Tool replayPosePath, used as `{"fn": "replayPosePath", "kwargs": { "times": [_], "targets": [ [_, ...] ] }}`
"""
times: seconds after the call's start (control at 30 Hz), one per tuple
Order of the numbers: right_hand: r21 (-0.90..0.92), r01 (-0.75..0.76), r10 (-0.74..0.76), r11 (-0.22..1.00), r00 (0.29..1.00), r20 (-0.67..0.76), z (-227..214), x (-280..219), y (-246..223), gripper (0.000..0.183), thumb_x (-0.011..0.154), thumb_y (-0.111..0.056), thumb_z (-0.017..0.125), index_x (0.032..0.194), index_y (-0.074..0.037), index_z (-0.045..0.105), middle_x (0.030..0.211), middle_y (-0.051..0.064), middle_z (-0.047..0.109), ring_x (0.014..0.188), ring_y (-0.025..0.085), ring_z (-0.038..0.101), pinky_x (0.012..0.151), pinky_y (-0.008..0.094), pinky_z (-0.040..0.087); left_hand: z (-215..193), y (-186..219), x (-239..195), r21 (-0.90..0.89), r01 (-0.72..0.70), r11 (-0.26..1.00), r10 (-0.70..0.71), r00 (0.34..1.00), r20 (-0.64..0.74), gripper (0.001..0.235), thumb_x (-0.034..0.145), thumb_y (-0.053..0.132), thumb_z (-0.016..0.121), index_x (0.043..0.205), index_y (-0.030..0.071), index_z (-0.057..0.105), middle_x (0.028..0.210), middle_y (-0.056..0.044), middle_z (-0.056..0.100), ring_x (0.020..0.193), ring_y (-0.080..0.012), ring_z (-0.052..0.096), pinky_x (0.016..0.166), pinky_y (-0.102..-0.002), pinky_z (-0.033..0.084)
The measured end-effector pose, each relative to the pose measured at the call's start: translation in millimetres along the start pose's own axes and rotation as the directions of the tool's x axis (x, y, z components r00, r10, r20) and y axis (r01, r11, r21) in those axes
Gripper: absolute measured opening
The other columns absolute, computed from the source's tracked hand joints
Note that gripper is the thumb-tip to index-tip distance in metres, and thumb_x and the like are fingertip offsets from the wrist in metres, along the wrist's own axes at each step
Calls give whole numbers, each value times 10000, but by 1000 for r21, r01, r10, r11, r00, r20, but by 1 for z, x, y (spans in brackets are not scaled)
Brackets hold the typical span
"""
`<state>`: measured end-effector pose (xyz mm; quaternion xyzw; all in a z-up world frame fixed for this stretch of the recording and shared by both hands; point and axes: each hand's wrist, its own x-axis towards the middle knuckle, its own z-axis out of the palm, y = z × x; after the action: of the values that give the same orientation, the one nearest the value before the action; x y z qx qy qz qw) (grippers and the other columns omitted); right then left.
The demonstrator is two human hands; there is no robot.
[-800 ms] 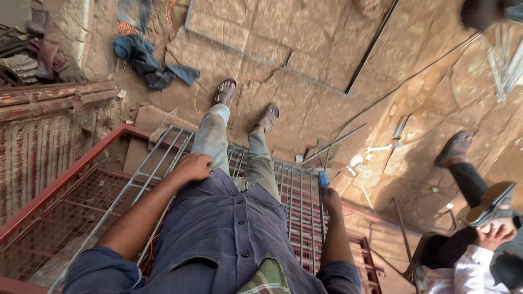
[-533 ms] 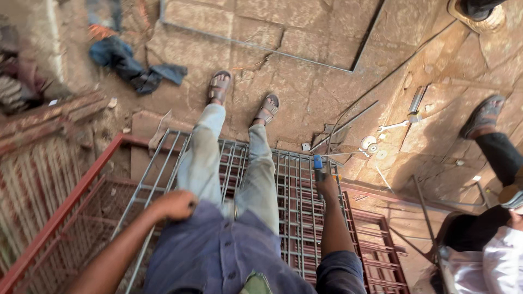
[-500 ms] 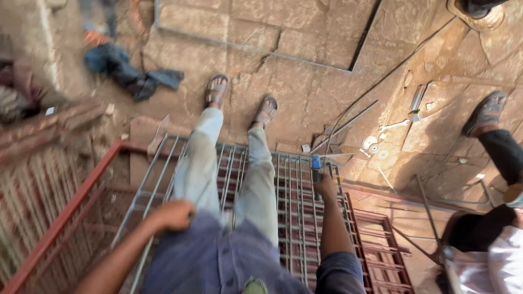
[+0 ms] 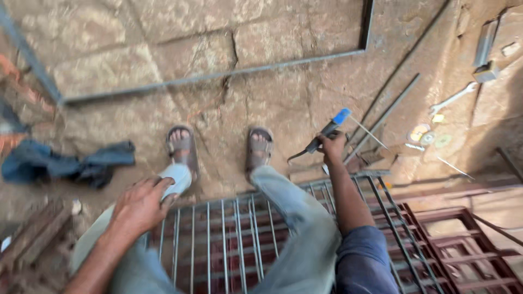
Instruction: The person measures a metal frame on a stone floor using a tape measure and a metal rod. They then use a welding tool to join the metal pieces together, creating sparks during the process.
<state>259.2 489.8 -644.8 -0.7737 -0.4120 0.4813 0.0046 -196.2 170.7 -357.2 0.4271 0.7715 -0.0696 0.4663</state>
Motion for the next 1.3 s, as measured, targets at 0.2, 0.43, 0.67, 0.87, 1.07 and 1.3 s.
{"fn": "replayPosePath", "kwargs": {
  "times": [0.2,0.43,0.67,0.87,1.07,1.3],
  "targets": [
    [52,134,-123,990,975,-184,-1,93,18,690,779,-120,888,1267,-61,404,1055,145,664,816,264,716,502,394,595,-6,-45,147,232,-136,963,125,990,65,386,840,328,695,1188,163,670,1094,-89,721,1070,-298,686,909,-475,555],
    [-735,235,-273,636,959,71,-2,146,-70,570,963,-597,718,1004,-30,745,948,230,745,853,349,711,746,465,551,-58,-17,198,229,-392,891,364,918,154,448,854,365,686,1269,197,670,1094,-82,728,1043,-298,688,901,-441,566],
    [-533,690,-697,490,677,236,128,160,-275,275,924,-352,629,906,-102,741,819,196,718,736,360,698,654,537,532,-142,25,237,456,-311,834,396,913,-100,516,847,447,674,1331,273,629,1244,-54,698,1053,-265,707,936,-440,559],
    [-553,791,-679,261,557,477,225,99,-256,189,941,-247,596,898,-75,662,739,182,701,684,344,720,550,503,582,-84,14,341,352,-288,890,342,934,-100,523,856,398,730,1353,270,634,1208,-62,727,1027,-258,722,883,-433,598],
    [-602,784,-577,-154,423,699,233,70,-194,335,857,-430,711,967,-115,736,916,160,722,868,350,727,695,520,598,63,-38,352,368,-345,864,300,938,174,347,908,431,692,1188,232,746,993,-35,817,904,-227,785,893,-411,616],
    [-719,689,-814,-93,363,453,189,39,-332,140,931,-239,670,916,-125,750,893,132,742,826,293,755,677,454,607,93,-75,378,95,-224,970,220,974,43,382,796,385,825,1134,212,776,1053,-21,828,965,-205,806,960,-388,604]
  ]
}}
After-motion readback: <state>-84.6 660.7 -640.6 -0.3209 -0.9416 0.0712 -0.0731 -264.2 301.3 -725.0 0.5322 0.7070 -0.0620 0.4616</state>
